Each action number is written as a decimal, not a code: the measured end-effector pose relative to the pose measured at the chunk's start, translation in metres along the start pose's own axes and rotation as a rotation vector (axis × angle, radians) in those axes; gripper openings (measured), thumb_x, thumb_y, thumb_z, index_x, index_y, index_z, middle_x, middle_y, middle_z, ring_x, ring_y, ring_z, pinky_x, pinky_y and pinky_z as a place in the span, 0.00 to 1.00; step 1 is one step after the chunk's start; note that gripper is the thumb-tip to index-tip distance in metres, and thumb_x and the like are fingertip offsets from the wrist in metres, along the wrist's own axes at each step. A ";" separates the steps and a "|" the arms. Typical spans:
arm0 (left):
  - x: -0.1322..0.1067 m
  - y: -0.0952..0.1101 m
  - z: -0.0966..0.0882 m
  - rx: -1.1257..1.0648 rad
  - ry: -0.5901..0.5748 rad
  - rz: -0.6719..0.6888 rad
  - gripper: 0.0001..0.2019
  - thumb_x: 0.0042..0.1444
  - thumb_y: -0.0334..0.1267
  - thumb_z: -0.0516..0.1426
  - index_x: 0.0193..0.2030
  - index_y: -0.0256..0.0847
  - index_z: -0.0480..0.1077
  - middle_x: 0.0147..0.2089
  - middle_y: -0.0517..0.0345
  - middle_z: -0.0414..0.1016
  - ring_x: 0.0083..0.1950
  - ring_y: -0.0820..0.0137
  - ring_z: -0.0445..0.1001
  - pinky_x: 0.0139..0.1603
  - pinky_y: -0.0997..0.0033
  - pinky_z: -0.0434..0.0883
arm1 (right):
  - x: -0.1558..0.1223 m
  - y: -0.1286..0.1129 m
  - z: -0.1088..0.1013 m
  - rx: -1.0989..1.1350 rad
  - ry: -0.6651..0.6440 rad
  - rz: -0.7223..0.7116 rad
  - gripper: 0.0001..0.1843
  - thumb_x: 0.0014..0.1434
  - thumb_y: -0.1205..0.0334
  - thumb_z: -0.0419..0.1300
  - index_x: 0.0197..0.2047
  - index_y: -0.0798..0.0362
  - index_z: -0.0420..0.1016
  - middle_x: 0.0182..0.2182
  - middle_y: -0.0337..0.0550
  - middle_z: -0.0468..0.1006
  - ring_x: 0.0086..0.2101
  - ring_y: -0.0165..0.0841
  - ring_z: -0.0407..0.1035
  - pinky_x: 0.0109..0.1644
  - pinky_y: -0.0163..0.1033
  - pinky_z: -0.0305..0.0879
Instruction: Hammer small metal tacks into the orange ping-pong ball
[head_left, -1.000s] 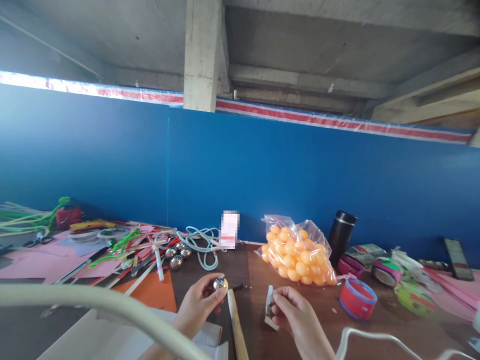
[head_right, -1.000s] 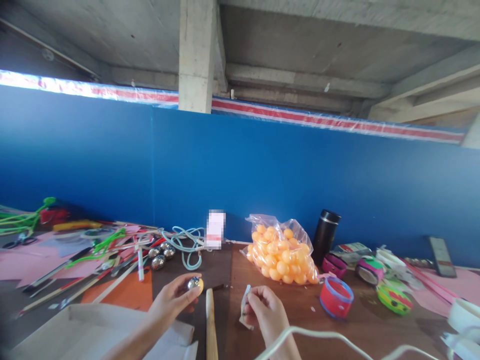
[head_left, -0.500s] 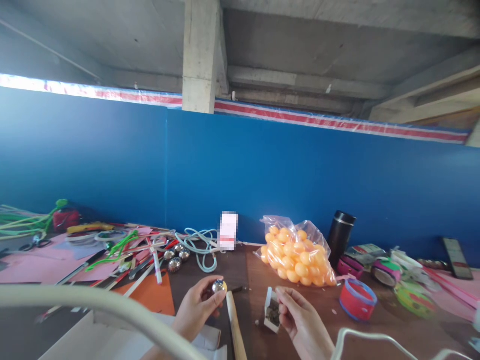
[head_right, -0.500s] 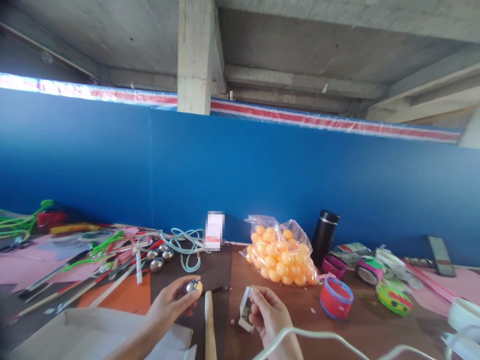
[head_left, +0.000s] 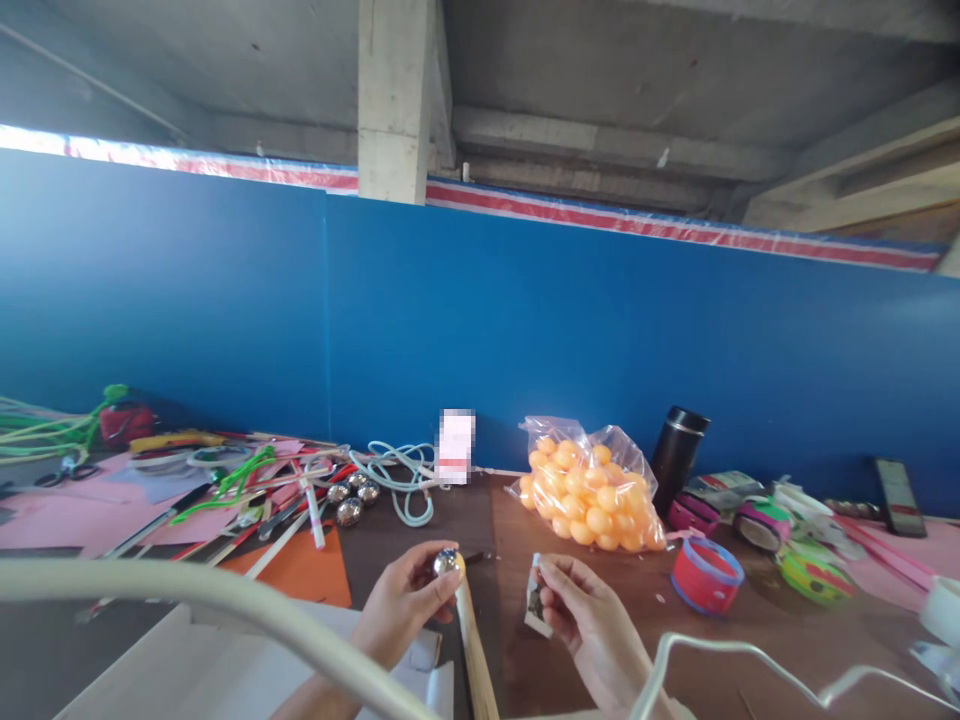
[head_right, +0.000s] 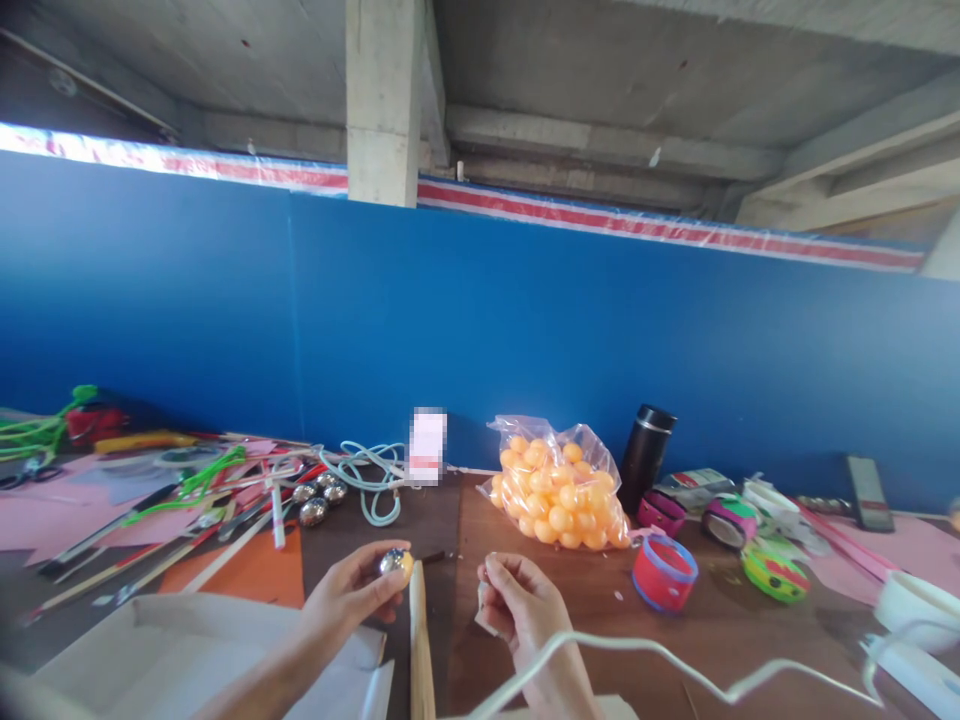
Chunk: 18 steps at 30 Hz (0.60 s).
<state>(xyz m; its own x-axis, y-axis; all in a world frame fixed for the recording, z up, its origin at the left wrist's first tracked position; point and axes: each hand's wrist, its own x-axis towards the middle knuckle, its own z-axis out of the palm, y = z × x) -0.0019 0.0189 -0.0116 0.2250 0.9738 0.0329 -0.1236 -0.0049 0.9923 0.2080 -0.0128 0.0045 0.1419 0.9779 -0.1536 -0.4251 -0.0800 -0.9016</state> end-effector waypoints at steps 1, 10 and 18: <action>-0.001 -0.001 0.002 -0.043 -0.010 -0.017 0.23 0.43 0.45 0.62 0.46 0.34 0.68 0.28 0.58 0.70 0.29 0.71 0.70 0.28 0.71 0.70 | 0.000 0.002 0.001 -0.012 -0.013 0.004 0.13 0.42 0.57 0.69 0.26 0.56 0.72 0.17 0.32 0.70 0.17 0.17 0.61 0.20 0.20 0.63; -0.007 0.006 0.007 -0.337 -0.093 -0.141 0.25 0.43 0.43 0.63 0.48 0.38 0.67 0.40 0.48 0.74 0.30 0.71 0.73 0.27 0.74 0.69 | -0.007 0.011 0.016 -0.102 -0.090 0.008 0.17 0.43 0.50 0.67 0.22 0.55 0.69 0.15 0.30 0.66 0.15 0.18 0.56 0.16 0.23 0.57; -0.013 0.011 0.011 -0.388 -0.129 -0.172 0.24 0.40 0.35 0.65 0.48 0.39 0.69 0.41 0.51 0.74 0.36 0.68 0.75 0.40 0.68 0.70 | -0.005 0.018 0.013 -0.130 -0.104 0.062 0.18 0.43 0.49 0.67 0.24 0.56 0.70 0.15 0.32 0.67 0.15 0.18 0.57 0.17 0.23 0.57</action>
<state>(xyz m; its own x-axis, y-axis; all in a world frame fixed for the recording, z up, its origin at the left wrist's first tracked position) 0.0046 0.0039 0.0001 0.3894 0.9167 -0.0898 -0.4218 0.2642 0.8674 0.1878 -0.0162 -0.0057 0.0226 0.9845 -0.1741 -0.3104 -0.1586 -0.9373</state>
